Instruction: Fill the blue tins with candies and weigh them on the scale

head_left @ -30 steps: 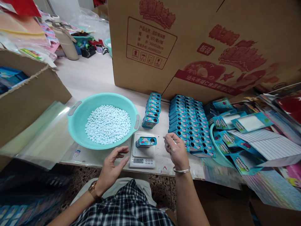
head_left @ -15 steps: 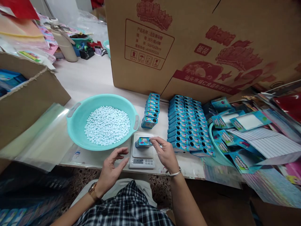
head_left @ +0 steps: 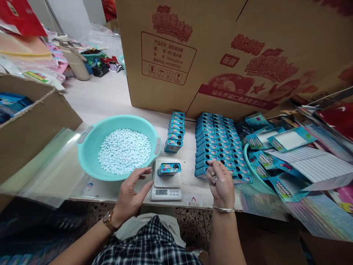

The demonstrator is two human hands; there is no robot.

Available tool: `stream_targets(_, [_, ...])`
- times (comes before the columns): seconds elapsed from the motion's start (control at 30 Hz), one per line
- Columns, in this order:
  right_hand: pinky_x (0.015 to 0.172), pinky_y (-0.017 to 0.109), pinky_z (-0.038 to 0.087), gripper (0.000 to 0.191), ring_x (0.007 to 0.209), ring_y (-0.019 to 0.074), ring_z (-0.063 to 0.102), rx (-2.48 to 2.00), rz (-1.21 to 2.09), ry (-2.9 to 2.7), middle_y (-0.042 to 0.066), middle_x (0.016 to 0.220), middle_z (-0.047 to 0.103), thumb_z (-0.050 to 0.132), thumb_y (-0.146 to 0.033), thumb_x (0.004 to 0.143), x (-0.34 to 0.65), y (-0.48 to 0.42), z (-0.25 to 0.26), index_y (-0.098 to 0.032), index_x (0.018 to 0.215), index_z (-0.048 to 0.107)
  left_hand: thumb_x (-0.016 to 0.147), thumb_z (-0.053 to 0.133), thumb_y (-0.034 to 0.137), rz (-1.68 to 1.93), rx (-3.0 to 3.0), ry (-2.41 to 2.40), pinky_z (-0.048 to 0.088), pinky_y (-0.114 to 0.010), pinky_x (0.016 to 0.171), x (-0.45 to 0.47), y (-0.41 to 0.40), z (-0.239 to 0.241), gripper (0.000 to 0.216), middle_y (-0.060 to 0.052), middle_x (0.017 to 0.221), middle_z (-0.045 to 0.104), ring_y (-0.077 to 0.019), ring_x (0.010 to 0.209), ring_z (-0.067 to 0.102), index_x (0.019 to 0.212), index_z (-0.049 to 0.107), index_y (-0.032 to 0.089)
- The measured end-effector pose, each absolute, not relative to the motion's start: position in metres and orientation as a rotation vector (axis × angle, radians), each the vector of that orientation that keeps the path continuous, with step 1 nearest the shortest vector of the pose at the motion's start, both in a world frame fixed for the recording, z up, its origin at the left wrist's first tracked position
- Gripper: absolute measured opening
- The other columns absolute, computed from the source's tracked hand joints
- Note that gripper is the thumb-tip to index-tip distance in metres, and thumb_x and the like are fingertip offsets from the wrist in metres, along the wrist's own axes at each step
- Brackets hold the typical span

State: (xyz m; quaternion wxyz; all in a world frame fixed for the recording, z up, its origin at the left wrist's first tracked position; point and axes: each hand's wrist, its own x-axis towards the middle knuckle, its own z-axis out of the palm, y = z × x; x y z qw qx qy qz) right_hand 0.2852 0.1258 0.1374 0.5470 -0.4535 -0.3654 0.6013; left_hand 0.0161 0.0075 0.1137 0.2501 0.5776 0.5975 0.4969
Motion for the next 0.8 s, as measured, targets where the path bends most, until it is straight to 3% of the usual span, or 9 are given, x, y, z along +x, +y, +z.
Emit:
stream_targets(0.13, [0.033,0.012,0.02,0.028,0.039,0.0005,0.023,-0.982,1.642,-0.606,-0.009,0.059,0.034,0.079,-0.04,0.074,0.283,0.119,0.122,-0.018,0.083,0.063,0.087,0.062,0.026,1.131,2.055,1.651,0.043,-0.048,0.106,0.03,0.04,0.131,0.055,-0.011,0.131,0.057,-0.0281,0.124,0.051,0.139,0.044,0.024])
stream_targets(0.27, [0.032,0.011,0.019,0.029,0.037,-0.0004,0.022,-0.912,1.721,-0.501,-0.01,0.058,0.034,0.08,-0.038,0.073,0.286,0.115,0.114,-0.018,0.084,0.063,0.083,0.067,0.03,0.862,2.272,1.647,0.035,-0.054,0.11,0.041,0.069,0.14,0.072,-0.015,0.139,0.05,-0.0344,0.133,0.04,0.146,0.034,0.019])
stream_targets(0.63, [0.031,0.011,0.021,0.028,0.037,0.0,0.024,-0.859,1.708,-0.434,-0.01,0.06,0.034,0.078,-0.037,0.075,0.313,0.108,0.109,-0.018,0.086,0.061,0.084,0.065,0.043,0.77,2.319,1.716,0.032,-0.051,0.109,0.03,0.092,0.158,0.074,-0.014,0.139,0.047,-0.0342,0.132,0.039,0.147,0.032,0.023])
stream_targets(0.8, [0.031,0.01,0.021,0.027,0.037,-0.0001,0.023,-0.841,1.72,-0.462,-0.01,0.059,0.033,0.078,-0.038,0.076,0.312,0.109,0.107,-0.019,0.084,0.06,0.078,0.071,0.045,0.599,2.357,1.71,0.033,-0.052,0.105,0.042,0.094,0.154,0.078,-0.013,0.13,0.054,-0.0339,0.121,0.046,0.144,0.037,0.022])
